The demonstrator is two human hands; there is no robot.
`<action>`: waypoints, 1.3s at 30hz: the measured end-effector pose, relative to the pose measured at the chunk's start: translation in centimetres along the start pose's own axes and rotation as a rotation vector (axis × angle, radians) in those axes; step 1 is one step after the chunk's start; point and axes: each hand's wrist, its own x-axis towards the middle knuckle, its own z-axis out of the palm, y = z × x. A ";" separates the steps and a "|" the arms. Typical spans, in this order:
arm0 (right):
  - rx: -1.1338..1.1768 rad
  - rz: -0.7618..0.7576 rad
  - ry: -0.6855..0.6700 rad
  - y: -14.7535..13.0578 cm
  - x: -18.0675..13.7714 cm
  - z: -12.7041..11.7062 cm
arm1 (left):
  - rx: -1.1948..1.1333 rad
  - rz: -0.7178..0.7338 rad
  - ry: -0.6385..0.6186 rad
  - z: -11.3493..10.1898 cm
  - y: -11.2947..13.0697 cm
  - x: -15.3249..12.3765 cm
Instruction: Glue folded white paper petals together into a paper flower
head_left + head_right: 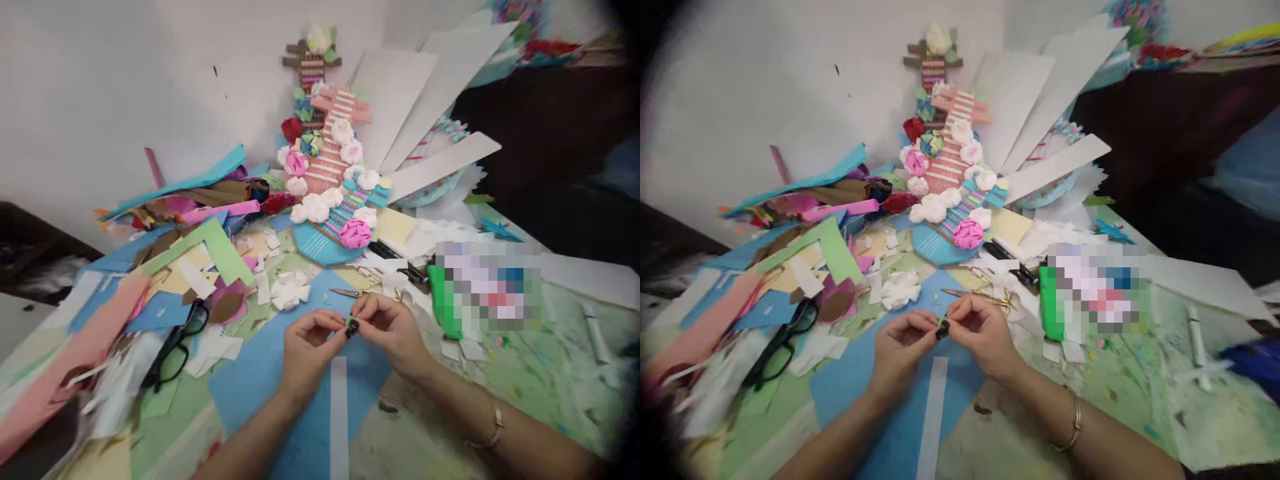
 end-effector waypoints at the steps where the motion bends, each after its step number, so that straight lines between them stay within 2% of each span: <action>1: -0.003 -0.002 0.007 -0.1 0.0 0.0 | 0.000 -0.005 0.006 0.1 0.0 -0.1; 9: -0.003 0.005 0.024 -0.4 0.1 0.2 | -0.123 -0.103 0.044 0.2 0.0 -0.1; 16: -0.001 0.008 0.027 -0.5 0.0 0.2 | -0.062 -0.126 0.076 0.3 0.4 -0.1; 26: 0.040 0.045 0.021 -0.5 0.1 0.0 | 0.068 -0.027 0.075 0.4 0.8 -0.1; 39: 0.086 0.110 -0.018 -0.4 0.1 0.1 | 0.126 -0.015 0.121 0.8 0.9 -0.3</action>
